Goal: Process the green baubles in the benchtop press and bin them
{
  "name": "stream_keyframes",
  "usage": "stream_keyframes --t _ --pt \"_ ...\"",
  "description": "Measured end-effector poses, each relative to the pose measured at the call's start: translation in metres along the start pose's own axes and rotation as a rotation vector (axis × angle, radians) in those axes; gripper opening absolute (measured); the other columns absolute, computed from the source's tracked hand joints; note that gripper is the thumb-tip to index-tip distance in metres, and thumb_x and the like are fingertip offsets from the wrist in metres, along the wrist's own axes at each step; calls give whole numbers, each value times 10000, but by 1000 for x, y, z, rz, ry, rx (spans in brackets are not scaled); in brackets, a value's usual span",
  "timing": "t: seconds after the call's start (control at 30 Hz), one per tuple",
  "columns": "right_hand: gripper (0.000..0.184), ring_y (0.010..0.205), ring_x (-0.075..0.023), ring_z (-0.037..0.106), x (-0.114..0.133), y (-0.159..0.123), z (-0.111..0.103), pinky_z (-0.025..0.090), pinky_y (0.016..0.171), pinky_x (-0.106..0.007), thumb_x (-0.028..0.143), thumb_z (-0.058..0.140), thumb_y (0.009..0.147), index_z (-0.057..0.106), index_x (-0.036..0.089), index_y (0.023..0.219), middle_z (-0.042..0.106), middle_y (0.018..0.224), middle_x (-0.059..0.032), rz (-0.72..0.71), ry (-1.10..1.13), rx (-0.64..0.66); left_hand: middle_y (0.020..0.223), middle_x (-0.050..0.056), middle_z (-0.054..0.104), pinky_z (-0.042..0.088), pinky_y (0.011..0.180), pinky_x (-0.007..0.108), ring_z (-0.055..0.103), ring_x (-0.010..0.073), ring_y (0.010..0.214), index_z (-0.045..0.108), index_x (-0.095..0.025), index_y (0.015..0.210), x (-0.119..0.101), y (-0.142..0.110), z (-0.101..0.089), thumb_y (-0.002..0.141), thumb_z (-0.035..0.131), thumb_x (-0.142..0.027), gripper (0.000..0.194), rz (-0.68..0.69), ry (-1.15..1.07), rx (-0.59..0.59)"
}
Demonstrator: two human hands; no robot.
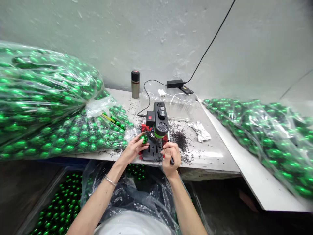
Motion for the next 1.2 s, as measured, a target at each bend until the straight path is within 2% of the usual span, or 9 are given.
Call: stream_keyframes --t 0.1,0.2,0.3,0.4,0.6,0.73,0.9,1.0,1.2 --pt "258 699 -138 587 1 2 -1 479 619 -288 111 421 947 519 212 731 578 747 -11 -7 -9 16 960 40 727 561 697 200 715 140 831 646 -222 1285 9 3 4 831 720 -226 460 -45 -65 -18" --pt "251 707 -138 589 1 1 -1 483 626 -285 102 421 944 520 213 742 576 745 -11 -18 -7 23 1028 51 724 526 629 180 696 127 804 653 -224 1277 14 8 1 823 723 -260 460 -36 43 -58" --pt "246 711 -136 588 0 0 -2 483 624 -281 95 421 941 521 211 749 577 753 -14 -19 -9 34 977 50 733 530 646 228 671 150 773 658 -184 1255 16 11 -2 808 714 -324 471 45 392 -100" --pt "244 708 -133 587 1 3 -3 481 626 -277 100 422 942 522 210 749 578 753 -12 -22 -4 41 902 48 741 539 698 291 661 188 762 686 -165 1179 17 10 0 808 678 -381 430 167 780 -82" --pt "268 681 -132 576 9 26 -6 462 615 -277 109 432 948 512 212 713 569 718 -4 20 10 39 1101 110 734 541 797 356 680 226 820 687 -169 1166 20 9 10 835 634 -346 379 354 1243 4" --pt "274 662 -130 564 13 36 -6 447 606 -279 114 444 948 505 212 700 561 697 1 35 9 21 1058 107 730 537 830 347 693 254 916 703 -180 1125 15 13 18 848 631 -324 320 418 1359 85" --pt "272 677 -135 576 13 32 -6 458 615 -283 114 435 949 511 213 707 564 706 -5 42 19 35 929 102 705 523 765 342 688 272 874 724 -166 1042 13 21 25 883 622 -396 297 368 1434 100" --pt "267 681 -141 580 12 29 -7 461 615 -290 128 433 951 514 214 711 572 710 -10 42 6 55 988 105 698 518 805 360 675 274 928 705 -168 1101 21 22 25 905 609 -440 349 431 1414 62" --pt "254 688 -142 589 8 17 -7 471 608 -288 122 422 949 515 213 731 576 720 -14 23 -13 51 1155 126 695 448 952 439 625 288 1091 673 -171 1161 43 14 14 915 638 -389 331 631 1325 -31"
Point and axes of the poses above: each hand's wrist, its own y-axis towards the middle knuckle, its own z-axis out of the palm, x = y × z, the point moved 2 cm from there along y, towards the middle knuckle
